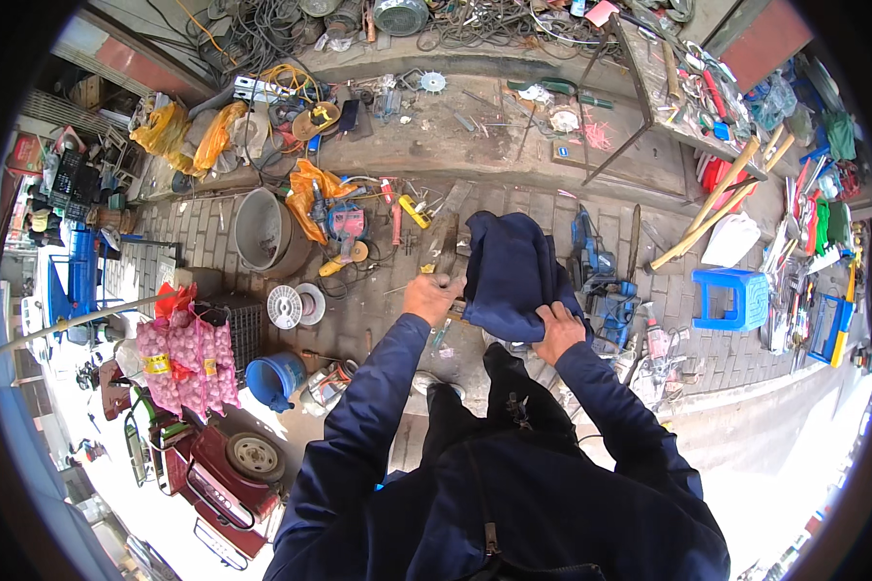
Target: The person adjusts a blue metal machine, then walks through a cluttered workshop to retrieve a long metal rod and a red power tool. They return to the machine and appear to prepare for further work.
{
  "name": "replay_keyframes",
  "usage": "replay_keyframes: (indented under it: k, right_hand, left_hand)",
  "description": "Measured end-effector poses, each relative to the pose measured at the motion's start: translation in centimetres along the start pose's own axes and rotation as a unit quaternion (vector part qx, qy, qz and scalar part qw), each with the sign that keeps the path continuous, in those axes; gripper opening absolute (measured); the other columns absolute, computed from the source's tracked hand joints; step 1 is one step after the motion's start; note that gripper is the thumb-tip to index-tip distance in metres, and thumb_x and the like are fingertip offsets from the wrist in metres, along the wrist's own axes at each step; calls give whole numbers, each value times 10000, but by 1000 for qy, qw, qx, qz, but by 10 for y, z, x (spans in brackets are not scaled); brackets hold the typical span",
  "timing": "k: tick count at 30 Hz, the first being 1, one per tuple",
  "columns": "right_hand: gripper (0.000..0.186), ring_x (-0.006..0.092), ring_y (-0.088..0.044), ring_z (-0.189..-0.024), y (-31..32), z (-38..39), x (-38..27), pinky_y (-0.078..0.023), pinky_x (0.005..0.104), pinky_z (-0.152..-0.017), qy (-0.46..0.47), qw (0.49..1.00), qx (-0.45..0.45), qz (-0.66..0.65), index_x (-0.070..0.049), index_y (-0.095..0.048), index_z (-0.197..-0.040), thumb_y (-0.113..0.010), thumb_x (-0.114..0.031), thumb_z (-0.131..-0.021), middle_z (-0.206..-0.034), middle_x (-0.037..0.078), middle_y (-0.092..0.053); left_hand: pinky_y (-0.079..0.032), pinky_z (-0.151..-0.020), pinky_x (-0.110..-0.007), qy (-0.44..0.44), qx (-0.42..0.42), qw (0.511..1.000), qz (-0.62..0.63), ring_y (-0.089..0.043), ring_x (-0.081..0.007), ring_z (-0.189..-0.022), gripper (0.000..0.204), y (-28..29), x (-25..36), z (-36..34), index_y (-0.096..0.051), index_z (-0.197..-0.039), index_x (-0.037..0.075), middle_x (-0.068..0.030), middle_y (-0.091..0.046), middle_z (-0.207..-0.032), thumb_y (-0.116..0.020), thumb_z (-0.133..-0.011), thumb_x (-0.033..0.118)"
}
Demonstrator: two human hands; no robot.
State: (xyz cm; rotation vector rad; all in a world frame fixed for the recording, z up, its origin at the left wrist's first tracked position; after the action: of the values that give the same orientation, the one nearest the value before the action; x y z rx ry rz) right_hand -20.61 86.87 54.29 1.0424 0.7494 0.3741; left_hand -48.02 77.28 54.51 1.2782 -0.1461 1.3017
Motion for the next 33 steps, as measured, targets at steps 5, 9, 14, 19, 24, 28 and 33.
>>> replay_keyframes:
  k: [5, 9, 14, 19, 24, 28, 33]
  right_hand:
    - [665, 328, -603, -1158, -3, -11, 52, -491, 493, -965, -51, 999, -5, 9, -176, -585, -1268, -856, -250, -666, -1181, 90, -542]
    - [687, 326, -596, -1206, -12, -36, 94, -488, 491, -981, -111, 994, -15, 7, -193, -584, -1292, -864, -270, -669, -1195, 88, -547]
    - [682, 323, -600, -1195, -20, -71, 114, -501, 475, -972, -107, 994, -7, -6, -187, -592, -1279, -876, -254, -662, -1186, 85, -553]
    - [674, 319, -595, -1162, 0, -126, 109, -510, 457, -951, -36, 997, 69, -27, -171, -598, -1268, -874, -210, -654, -1155, 96, -554]
    - [655, 332, -568, -1155, 23, -140, 119, -487, 449, -983, 5, 987, 139, -80, -136, -634, -1273, -879, -185, -667, -1164, 104, -564]
    - [514, 355, -563, -1129, 40, -156, 138, -479, 445, -1002, -7, 974, 178, -140, -94, -709, -1173, -866, -151, -687, -1144, 106, -592]
    - [343, 378, -609, -1038, 81, -174, 147, -512, 439, -908, -35, 968, 178, -176, -52, -716, -1014, -843, -71, -696, -1024, 127, -632]
  left_hand:
    - [-532, -659, -398, -40, -21, 999, -18, -690, -287, -644, 477, -44, 22, -41, -766, -830, 22, -178, -682, -685, -728, -906, 491]
    - [-542, -805, -427, -52, -76, 995, 37, -719, -376, -869, 463, -82, 29, -82, -758, -979, 39, -229, -726, -884, -728, -908, 495]
    - [-543, -888, -436, -74, -66, 995, 2, -725, -339, -980, 377, -111, 22, -125, -726, -1076, 69, -195, -739, -1019, -726, -930, 416]
    - [-557, -890, -394, -106, -57, 993, 17, -719, -333, -997, 353, -94, 12, -169, -664, -1179, 51, -175, -716, -1099, -736, -937, 297]
    - [-518, -964, -446, -155, -52, 986, -16, -681, -383, -1073, 335, -101, 27, -204, -658, -1155, 43, -213, -732, -1086, -747, -901, 244]
    - [-500, -981, -463, -152, -42, 986, -57, -632, -411, -1116, 296, -107, 37, -232, -677, -1126, 71, -226, -692, -1115, -744, -896, 245]
    - [-498, -981, -463, -129, -55, 989, -55, -627, -421, -1114, 290, -114, 46, -261, -698, -1102, 72, -233, -687, -1106, -753, -886, 258]
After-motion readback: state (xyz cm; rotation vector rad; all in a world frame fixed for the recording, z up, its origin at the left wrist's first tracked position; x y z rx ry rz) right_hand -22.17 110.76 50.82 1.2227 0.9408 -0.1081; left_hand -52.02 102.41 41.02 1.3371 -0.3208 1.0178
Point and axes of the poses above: each hand's wrist, its own z-axis away from the middle knuckle, its own y-axis out of the back of the hand, x = y × z, the point moved 9 cm from there along -z, towards the middle knuckle
